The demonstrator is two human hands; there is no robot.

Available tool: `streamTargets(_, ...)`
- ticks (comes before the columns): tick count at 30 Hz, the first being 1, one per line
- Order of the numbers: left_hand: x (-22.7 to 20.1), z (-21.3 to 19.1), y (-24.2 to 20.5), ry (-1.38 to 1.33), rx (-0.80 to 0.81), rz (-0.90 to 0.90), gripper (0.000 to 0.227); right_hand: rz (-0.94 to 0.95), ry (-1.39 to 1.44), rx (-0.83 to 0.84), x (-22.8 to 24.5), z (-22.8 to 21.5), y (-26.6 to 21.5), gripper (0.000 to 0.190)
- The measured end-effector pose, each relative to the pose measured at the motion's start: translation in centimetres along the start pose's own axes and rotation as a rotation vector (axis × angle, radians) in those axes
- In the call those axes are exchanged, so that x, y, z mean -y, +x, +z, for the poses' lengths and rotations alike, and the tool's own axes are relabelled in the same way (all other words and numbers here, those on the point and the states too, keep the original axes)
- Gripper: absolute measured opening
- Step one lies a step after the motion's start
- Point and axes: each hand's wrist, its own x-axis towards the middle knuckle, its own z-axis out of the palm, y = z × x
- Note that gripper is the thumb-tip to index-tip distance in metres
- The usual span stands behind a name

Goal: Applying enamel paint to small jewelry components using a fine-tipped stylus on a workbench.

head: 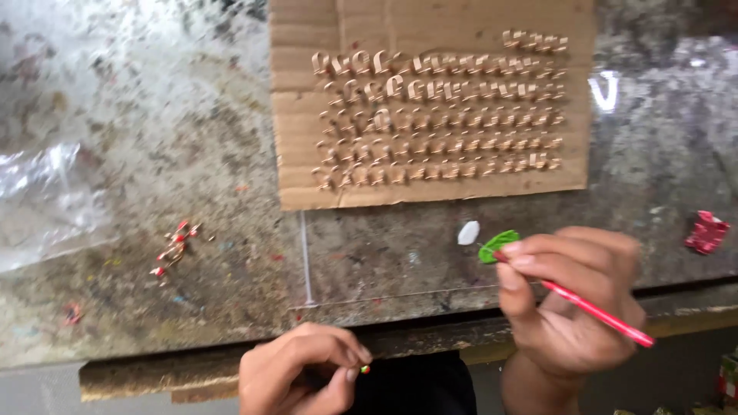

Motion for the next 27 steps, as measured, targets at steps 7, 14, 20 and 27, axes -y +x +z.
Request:
streamTargets(7, -0.5, 0.6, -0.1, 0.067, 0.018, -0.087, 0.005, -0.01, -0.002, 0.094, -0.4, -0.6, 0.9, 0.01)
streamTargets(14, -0.2, 1.2, -0.1, 0.098, -0.096, -0.078, 0.011, -0.042, -0.004, 0.079, -0.5, -0.3, 0.7, 0.01)
streamTargets(20, 1.4, 1.3, -1.5, -0.002, -0.145, -0.057, 0.01, 0.159, 0.284, 0.014, 2.7, -0.6, -2.1, 0.014)
streamTargets(27, 1.5, 1.1, -1.2, -0.014, -0.133, -0.001, 0.009, 0.27, 0.627, 0.126, 6.8, 2.3, -3.8, 0.013)
